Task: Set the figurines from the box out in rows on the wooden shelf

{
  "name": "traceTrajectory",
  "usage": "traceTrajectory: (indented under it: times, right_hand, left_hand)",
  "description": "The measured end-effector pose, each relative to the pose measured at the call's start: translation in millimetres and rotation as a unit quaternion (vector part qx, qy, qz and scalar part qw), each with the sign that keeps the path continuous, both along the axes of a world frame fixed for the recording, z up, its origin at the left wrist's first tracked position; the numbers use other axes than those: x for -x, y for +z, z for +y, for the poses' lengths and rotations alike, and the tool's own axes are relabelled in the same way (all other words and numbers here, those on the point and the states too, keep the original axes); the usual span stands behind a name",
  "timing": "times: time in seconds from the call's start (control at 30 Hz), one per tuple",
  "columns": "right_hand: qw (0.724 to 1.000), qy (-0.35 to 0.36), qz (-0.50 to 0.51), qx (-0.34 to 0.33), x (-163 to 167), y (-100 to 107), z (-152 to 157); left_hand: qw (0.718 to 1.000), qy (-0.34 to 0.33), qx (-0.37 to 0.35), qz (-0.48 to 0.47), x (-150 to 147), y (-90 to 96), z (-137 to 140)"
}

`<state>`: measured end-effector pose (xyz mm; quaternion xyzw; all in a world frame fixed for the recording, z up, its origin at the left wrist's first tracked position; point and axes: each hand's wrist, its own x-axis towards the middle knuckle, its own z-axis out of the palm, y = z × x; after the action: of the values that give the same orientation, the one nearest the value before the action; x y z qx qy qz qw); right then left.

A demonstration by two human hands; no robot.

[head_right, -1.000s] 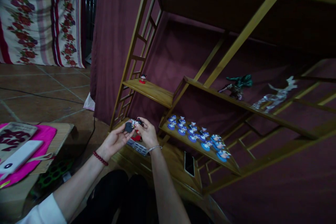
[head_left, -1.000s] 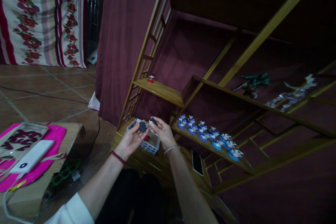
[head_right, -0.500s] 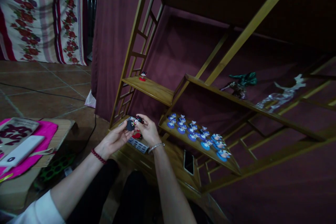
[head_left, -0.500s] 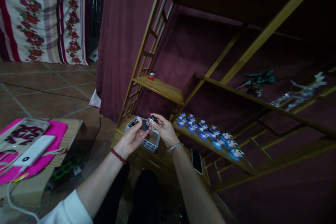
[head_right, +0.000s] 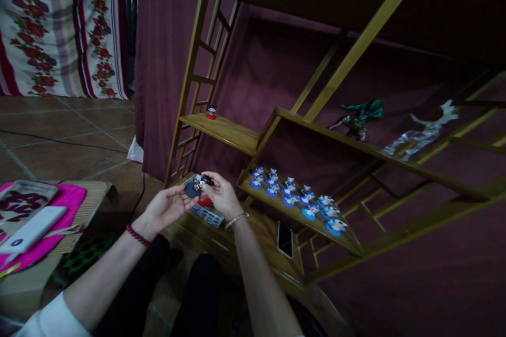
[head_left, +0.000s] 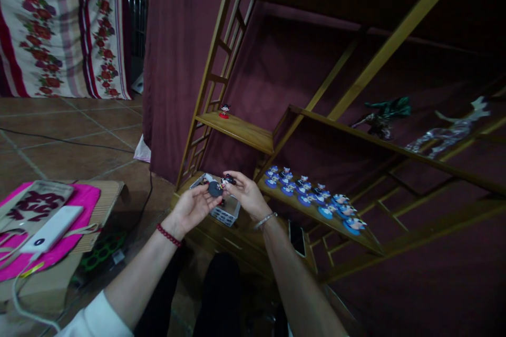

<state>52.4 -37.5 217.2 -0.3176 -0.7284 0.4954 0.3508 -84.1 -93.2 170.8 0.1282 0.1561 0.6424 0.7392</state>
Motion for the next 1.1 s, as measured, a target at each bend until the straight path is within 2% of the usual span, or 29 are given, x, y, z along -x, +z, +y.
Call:
traceTrajectory:
  times: [0.17,0.37,0.6,0.77,0.97,1.1]
  right_hand:
    - [1.000,-0.004,-0.011,-0.018,-1.8,1.0,-1.4]
    - [0.993,-0.018,-0.063,-0.100,-5.7,4.1,-1.4]
    - [0.969,-0.025,-0.158,-0.188,-8.8,4.2,2.6]
    - [0.965,0.019,-0.207,-0.158,-5.2,13.3,1.0]
    - [0.973,0.068,-0.188,-0.119,0.2,20.2,2.6]
    - [0.972,0.071,-0.189,-0.118,1.3,19.8,3.3]
  left_hand:
    - [1.000,-0.007,-0.012,0.007,-1.5,-3.5,-1.4]
    - [0.999,0.005,-0.053,0.011,-6.2,-3.8,-5.7]
    - [0.998,0.013,-0.051,0.026,-7.2,-5.5,-6.8]
    - [0.998,0.026,-0.050,0.035,-4.8,-7.3,-7.4]
    - [0.997,0.024,-0.065,0.039,-2.4,-9.5,-4.3]
    - [0.997,0.025,-0.057,0.041,-1.5,-12.5,-3.1]
